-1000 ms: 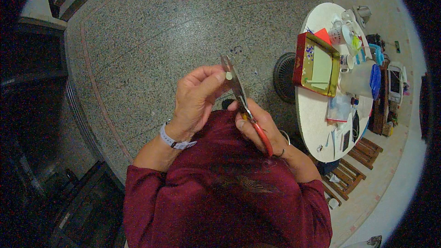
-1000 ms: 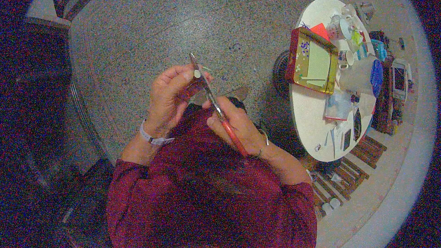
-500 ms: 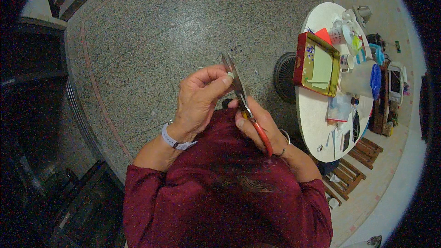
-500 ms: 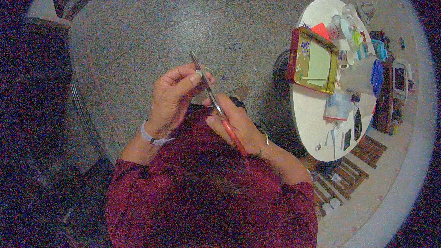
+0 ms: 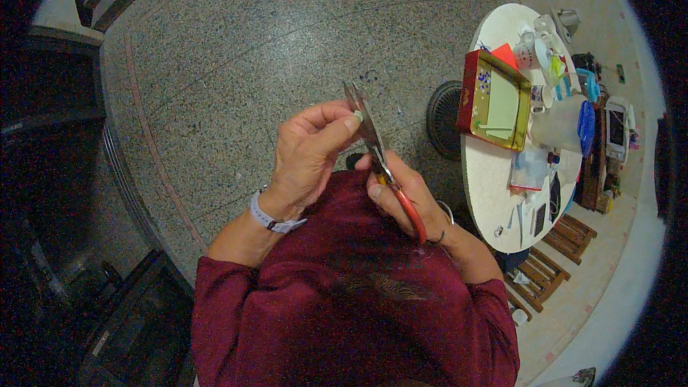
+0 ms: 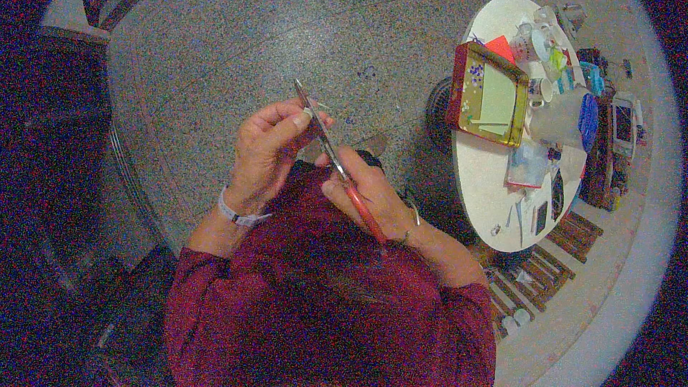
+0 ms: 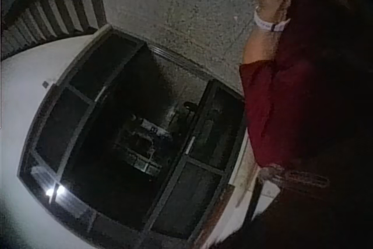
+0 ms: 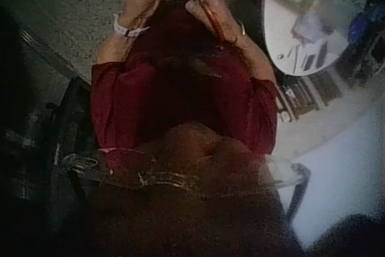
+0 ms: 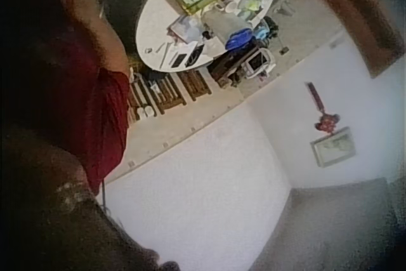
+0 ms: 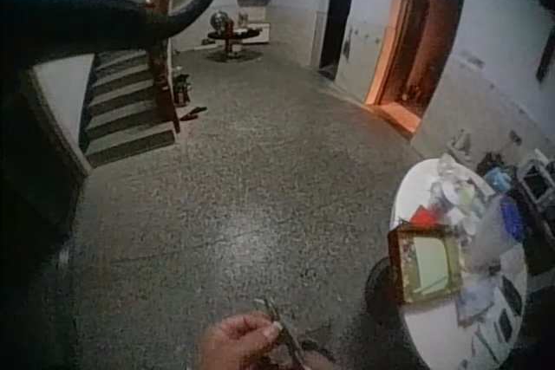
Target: The person folds a strip of light green paper on a table and uses scissors to cut it into small pieces. The person then places the cut pieces into a gold-colored tray containing other small items.
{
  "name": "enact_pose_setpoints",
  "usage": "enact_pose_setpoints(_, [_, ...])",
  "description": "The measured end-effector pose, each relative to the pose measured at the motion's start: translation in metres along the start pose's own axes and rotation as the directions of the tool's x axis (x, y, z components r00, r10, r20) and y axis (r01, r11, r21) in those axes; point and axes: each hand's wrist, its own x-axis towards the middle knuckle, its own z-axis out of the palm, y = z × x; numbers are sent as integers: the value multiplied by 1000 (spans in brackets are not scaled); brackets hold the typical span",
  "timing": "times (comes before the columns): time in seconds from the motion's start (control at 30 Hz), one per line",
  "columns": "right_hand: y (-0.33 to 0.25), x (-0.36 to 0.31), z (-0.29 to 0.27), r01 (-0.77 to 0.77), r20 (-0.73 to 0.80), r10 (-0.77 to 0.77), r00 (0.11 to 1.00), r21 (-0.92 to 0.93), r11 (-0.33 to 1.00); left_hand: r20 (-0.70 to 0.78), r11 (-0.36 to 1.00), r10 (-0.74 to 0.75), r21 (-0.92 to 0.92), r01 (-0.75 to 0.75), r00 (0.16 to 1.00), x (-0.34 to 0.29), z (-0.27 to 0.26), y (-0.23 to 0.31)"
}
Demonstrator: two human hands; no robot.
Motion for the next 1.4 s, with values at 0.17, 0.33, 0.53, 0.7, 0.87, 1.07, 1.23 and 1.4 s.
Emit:
enact_pose_setpoints(0.17, [1, 2, -2, 11, 6, -11, 1000, -43, 999, -10, 1000, -18, -2, 18, 1000, 1, -3, 0])
enact_pose_setpoints(0.33, [2, 3, -1, 41, -4, -41, 999, -67, 997, -19, 1000, -8, -1, 8, 1000, 4, -6, 1])
enact_pose_setpoints(0.53, [4, 3, -1, 38, 1, -38, 999, -58, 998, -42, 996, -38, -83, 35, 998, 2, -2, 5])
enact_pose_setpoints(0.7, [6, 3, 0, 11, -5, -11, 1000, -60, 998, -30, 1000, 18, -9, -18, 999, 0, -1, -2])
enact_pose_setpoints(0.87, [10, 0, 1, 8, -16, -9, 1000, -63, 998, -30, 1000, 6, 24, -5, 1000, -3, -1, -4])
enact_pose_setpoints(1.07, [6, -4, 3, -11, -15, 11, 1000, -5, 1000, -29, 1000, -8, 9, 8, 1000, -6, 1, -6])
enact_pose_setpoints(1.23, [8, -6, 4, 52, -33, -53, 998, -25, 998, -9, 1000, 8, 27, -7, 1000, -7, 1, -9])
enact_pose_setpoints(1.4, [11, -8, 4, 57, -37, -58, 998, -32, 998, -11, 1000, -17, -2, 17, 1000, -9, 3, -8])
